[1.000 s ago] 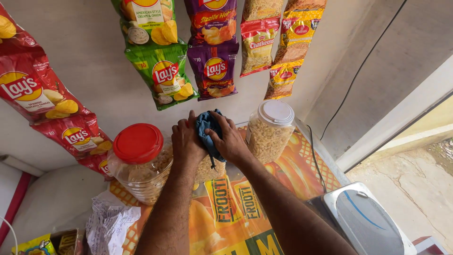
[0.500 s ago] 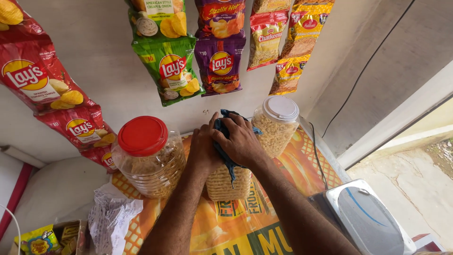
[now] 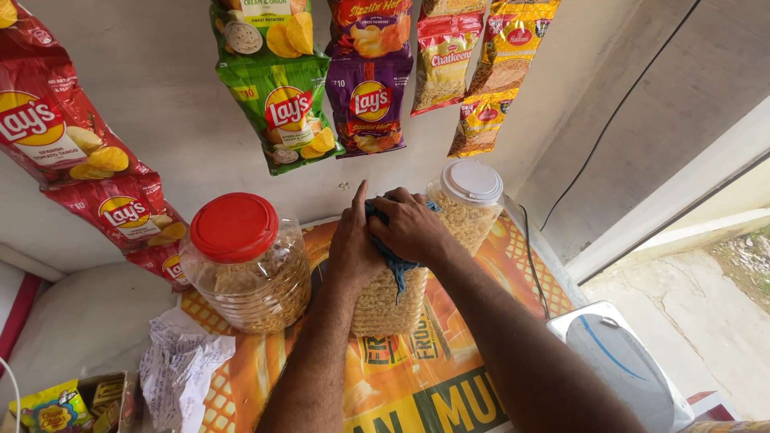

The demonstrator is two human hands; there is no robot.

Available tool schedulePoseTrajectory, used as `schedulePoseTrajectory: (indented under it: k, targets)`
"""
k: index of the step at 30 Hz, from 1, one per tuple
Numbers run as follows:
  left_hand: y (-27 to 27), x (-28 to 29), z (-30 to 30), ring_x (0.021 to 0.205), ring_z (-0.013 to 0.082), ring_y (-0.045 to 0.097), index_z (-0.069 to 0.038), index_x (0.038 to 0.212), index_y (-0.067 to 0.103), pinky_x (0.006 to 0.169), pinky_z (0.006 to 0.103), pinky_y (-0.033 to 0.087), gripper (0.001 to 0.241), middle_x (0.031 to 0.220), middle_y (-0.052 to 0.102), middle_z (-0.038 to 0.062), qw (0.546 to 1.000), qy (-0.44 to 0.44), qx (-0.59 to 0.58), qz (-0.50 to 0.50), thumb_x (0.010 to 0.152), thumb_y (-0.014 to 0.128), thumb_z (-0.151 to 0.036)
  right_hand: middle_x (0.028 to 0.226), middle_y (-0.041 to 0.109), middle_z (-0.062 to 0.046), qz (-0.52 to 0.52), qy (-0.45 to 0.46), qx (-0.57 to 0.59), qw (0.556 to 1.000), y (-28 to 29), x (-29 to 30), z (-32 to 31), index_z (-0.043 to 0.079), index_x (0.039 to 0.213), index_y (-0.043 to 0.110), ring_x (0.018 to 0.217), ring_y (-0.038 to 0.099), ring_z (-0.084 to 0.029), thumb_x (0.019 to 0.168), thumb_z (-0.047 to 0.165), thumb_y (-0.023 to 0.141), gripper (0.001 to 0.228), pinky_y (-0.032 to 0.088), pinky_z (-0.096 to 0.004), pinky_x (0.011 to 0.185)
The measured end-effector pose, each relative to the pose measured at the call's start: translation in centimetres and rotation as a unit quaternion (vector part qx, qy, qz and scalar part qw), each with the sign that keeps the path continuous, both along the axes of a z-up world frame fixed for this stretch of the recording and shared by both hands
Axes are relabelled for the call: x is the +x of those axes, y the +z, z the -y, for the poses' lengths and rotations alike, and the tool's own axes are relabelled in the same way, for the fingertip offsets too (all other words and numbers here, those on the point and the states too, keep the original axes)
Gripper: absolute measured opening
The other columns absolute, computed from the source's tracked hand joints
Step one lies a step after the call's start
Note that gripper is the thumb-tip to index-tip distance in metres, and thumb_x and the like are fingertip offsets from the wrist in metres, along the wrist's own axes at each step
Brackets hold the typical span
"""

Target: Wiping a shop counter with a cloth and moving food jars.

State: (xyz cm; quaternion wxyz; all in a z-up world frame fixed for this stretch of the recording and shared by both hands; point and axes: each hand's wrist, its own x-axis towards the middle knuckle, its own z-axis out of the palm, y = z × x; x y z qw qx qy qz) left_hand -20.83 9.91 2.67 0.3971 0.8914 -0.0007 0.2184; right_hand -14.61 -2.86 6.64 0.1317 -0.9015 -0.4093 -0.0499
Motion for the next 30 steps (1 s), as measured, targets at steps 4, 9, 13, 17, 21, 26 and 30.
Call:
schedulePoseTrajectory:
  k: [4,9,13,17,21,26,30]
  targets:
    - [1.0,-0.2,0.0,0.122,0.0444,0.055,-0.011,0.156,0.013,0.105,0.0550,0.044,0.125,0.132,0.055,0.027,0.999,-0.013,-0.024,0.026,0.066,0.096,-0.034,0.120,0.072,-0.017,-0.053,-0.121,-0.047,0.990,1.7,-0.2,-2.4,0.008,0.127,0.067,0.128,0.058,-0.029,0.101,0.035,0.047,0.043,0.041,-0.051,0.114]
    - [1.2,-0.2,0.4,0.122,0.0443,0.056,-0.014,0.161,0.010,0.104,0.0536,0.047,0.125,0.130,0.057,0.026,0.997,0.018,-0.045,-0.052,0.068,0.092,-0.029,0.115,0.069,-0.022,-0.102,-0.227,0.036,0.968,0.0,1.7,-2.9,0.010,0.134,0.061,0.119,0.060,-0.036,0.099,0.038,0.048,0.046,0.049,-0.053,0.099]
    - [0.1,0.4,0.0,0.121,0.0433,0.058,-0.013,0.160,0.007,0.105,0.0520,0.048,0.122,0.129,0.057,0.026,0.997,0.012,-0.056,-0.048,0.070,0.089,-0.029,0.113,0.070,-0.019,-0.053,-0.145,0.029,0.988,1.2,-0.1,-1.4,0.012,0.128,0.066,0.119,0.057,-0.035,0.095,0.038,0.052,0.044,0.042,-0.052,0.106]
    - [-2.1,0.9,-0.6,0.131,0.0466,0.052,-0.013,0.165,0.010,0.110,0.0528,0.044,0.110,0.140,0.052,0.030,0.999,-0.004,-0.049,0.022,0.080,0.080,-0.017,0.116,0.073,-0.012,0.019,-0.036,0.063,0.997,0.6,-1.8,-0.5,0.007,0.119,0.070,0.118,0.058,-0.032,0.094,0.029,0.052,0.038,0.042,-0.049,0.105]
    - [0.2,0.2,0.0,0.130,0.0448,0.051,-0.013,0.161,0.009,0.110,0.0523,0.042,0.112,0.139,0.053,0.027,0.999,0.015,-0.043,-0.023,0.078,0.083,-0.025,0.114,0.073,-0.013,0.068,0.011,0.099,0.993,0.1,-2.6,0.1,0.004,0.118,0.070,0.119,0.059,-0.029,0.094,0.026,0.054,0.037,0.043,-0.046,0.108]
    - [-1.5,0.2,0.0,0.134,0.0457,0.049,-0.011,0.161,0.015,0.112,0.0520,0.041,0.107,0.144,0.049,0.029,0.999,0.009,-0.031,0.038,0.080,0.084,-0.026,0.116,0.071,-0.014,0.033,-0.027,0.073,0.996,-0.4,-1.1,-1.2,0.005,0.127,0.067,0.119,0.059,-0.031,0.099,0.026,0.049,0.039,0.043,-0.047,0.107]
    - [0.9,-1.0,0.7,0.127,0.0415,0.054,-0.012,0.159,0.013,0.109,0.0512,0.045,0.113,0.136,0.052,0.025,0.998,0.027,-0.049,-0.027,0.075,0.086,-0.031,0.125,0.058,-0.022,-0.077,-0.156,0.021,0.984,2.2,-1.0,-2.6,0.009,0.142,0.050,0.114,0.055,-0.040,0.098,0.030,0.048,0.049,0.045,-0.051,0.098]
